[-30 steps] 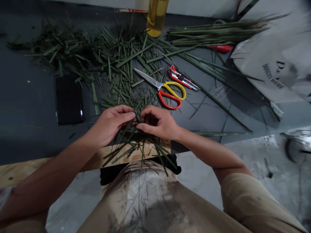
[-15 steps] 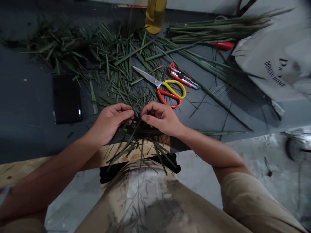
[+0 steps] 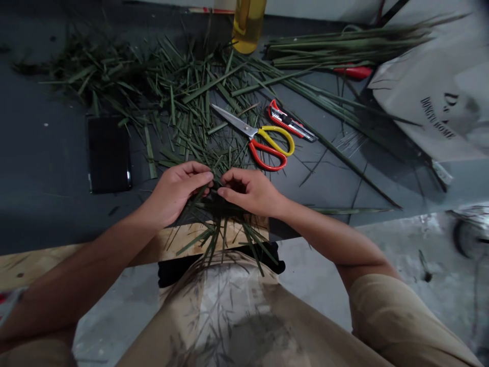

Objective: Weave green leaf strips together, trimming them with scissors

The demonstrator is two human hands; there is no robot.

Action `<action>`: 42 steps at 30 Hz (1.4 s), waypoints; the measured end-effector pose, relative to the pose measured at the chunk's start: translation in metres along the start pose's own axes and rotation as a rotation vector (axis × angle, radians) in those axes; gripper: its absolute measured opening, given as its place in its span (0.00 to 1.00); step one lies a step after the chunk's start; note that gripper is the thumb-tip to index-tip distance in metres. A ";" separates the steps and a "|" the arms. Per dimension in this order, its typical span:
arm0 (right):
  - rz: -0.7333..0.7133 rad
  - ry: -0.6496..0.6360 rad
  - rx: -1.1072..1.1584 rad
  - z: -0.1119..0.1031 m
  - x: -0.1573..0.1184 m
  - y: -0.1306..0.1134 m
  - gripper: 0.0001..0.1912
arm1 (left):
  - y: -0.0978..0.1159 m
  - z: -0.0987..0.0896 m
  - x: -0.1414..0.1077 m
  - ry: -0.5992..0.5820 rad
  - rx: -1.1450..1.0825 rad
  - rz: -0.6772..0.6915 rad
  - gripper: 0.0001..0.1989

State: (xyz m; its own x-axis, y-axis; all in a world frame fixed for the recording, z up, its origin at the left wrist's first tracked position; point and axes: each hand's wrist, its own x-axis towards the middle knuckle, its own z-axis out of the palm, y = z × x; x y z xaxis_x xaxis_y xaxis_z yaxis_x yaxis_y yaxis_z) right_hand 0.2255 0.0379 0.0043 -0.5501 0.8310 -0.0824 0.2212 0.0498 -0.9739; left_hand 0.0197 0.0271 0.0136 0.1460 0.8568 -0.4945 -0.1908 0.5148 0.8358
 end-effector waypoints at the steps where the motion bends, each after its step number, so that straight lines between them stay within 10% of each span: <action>1: -0.011 0.016 -0.011 0.000 0.000 -0.001 0.10 | 0.000 0.000 0.000 0.005 0.006 0.009 0.11; 8: -0.111 0.140 -0.105 -0.004 -0.001 -0.006 0.02 | 0.002 0.005 -0.002 0.056 0.035 0.059 0.07; 27: 0.130 -0.070 0.823 -0.015 0.007 -0.006 0.19 | 0.006 0.006 -0.005 0.119 0.159 0.031 0.05; 36: -0.148 -0.055 0.548 -0.016 0.001 -0.003 0.20 | 0.008 0.011 -0.010 -0.029 0.166 -0.091 0.09; 42: -0.568 -0.064 -0.172 -0.016 -0.002 -0.006 0.17 | 0.006 0.010 -0.007 -0.073 0.073 -0.105 0.16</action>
State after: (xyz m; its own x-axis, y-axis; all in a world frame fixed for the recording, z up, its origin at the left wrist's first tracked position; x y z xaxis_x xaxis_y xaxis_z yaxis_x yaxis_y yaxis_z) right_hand 0.2380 0.0449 0.0138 -0.6664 0.6134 0.4239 0.0023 0.5703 -0.8215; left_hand 0.0274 0.0238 0.0242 0.2320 0.7929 -0.5634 -0.1006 0.5956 0.7969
